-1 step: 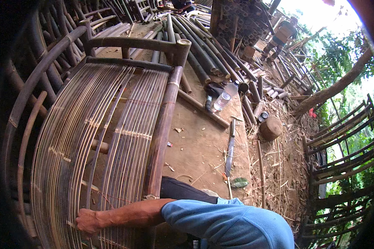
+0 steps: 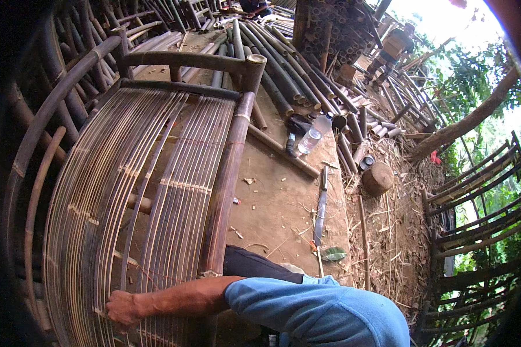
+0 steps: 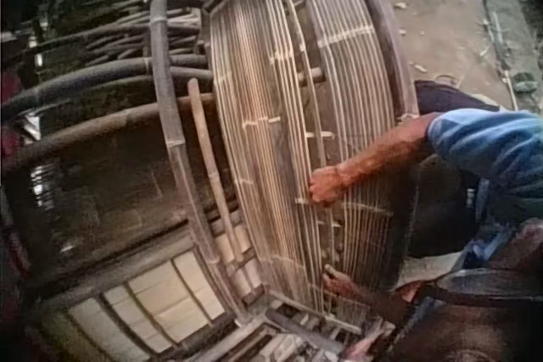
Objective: The person weaves thin bamboo slats together using red string to create a large mat, threading the string through the slats and pulling it tight by hand.
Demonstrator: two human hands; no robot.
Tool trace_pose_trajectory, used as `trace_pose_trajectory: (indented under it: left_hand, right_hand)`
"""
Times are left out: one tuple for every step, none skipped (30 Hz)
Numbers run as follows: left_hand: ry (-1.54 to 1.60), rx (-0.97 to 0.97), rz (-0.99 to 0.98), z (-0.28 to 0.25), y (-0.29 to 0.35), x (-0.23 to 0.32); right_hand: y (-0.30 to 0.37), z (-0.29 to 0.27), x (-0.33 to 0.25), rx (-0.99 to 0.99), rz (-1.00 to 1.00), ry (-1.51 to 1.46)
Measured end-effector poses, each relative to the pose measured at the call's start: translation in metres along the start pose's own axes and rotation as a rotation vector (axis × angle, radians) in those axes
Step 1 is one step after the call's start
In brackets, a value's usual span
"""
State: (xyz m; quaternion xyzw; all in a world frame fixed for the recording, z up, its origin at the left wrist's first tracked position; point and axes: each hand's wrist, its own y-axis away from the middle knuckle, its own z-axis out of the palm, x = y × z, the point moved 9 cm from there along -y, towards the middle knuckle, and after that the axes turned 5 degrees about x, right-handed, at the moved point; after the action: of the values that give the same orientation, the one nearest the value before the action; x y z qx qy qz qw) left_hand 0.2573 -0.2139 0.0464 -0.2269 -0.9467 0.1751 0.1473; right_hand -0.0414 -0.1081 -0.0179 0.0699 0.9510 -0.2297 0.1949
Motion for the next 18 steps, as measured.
trace_pose_trajectory:
  left_hand:
    - [0.002,0.0,0.002,0.001,0.0,0.0]
    - [0.004,0.002,0.003,0.002,0.001,-0.002]
    - [0.012,-0.002,0.006,0.004,0.001,-0.002]
    - [0.019,-0.003,0.006,0.006,0.001,-0.003]
    - [0.02,-0.001,0.005,0.007,0.004,-0.006]
    - [0.025,-0.007,0.008,0.009,0.003,-0.011]
    - [0.028,-0.006,0.015,0.012,0.001,-0.015]
    - [0.034,-0.005,0.027,0.017,0.002,-0.019]
    - [0.022,0.012,0.053,0.016,0.0,-0.027]
    - [0.03,0.03,0.127,0.027,-0.004,-0.027]
    - [0.035,0.052,0.192,0.038,-0.006,-0.035]
    - [0.032,0.068,0.196,0.035,-0.012,-0.057]
    - [0.197,0.008,-0.052,0.067,-0.024,-0.118]
    - [0.37,-0.025,-0.29,0.107,-0.031,-0.164]
    - [0.361,-0.042,-0.306,0.108,-0.023,-0.16]
    - [0.284,-0.232,-0.18,0.111,-0.023,-0.115]
    - [0.189,-0.368,-0.078,0.092,-0.024,-0.089]
    - [0.182,-0.354,-0.1,0.082,-0.025,-0.076]
  right_hand:
    - [0.0,0.0,-0.002,-0.019,0.005,-0.01]
    - [0.001,-0.001,-0.002,-0.039,0.012,-0.016]
    - [0.003,0.0,0.001,-0.054,0.024,-0.011]
    - [0.004,0.001,0.002,-0.065,0.034,-0.016]
    - [0.006,0.003,0.002,-0.079,0.047,-0.026]
    - [0.007,0.005,0.004,-0.083,0.059,-0.038]
    - [0.007,0.008,0.006,-0.08,0.071,-0.048]
    - [0.008,0.011,0.012,-0.085,0.083,-0.05]
    - [0.007,0.012,0.011,-0.065,0.1,-0.076]
    - [0.007,0.021,0.016,-0.184,0.044,-0.067]
    - [0.008,0.027,0.024,-0.257,0.122,-0.079]
    - [-0.004,0.022,0.016,-0.328,0.156,-0.086]
    - [-0.01,0.009,0.002,-0.313,0.119,-0.165]
    - [-0.009,0.008,0.001,-0.275,0.002,-0.106]
    - [0.007,0.008,0.018,-0.245,0.08,-0.096]
    - [0.026,0.002,0.035,-0.213,0.166,-0.08]
    - [0.017,-0.001,0.02,-0.215,0.12,-0.1]
    - [0.013,-0.006,0.014,-0.209,0.106,-0.102]
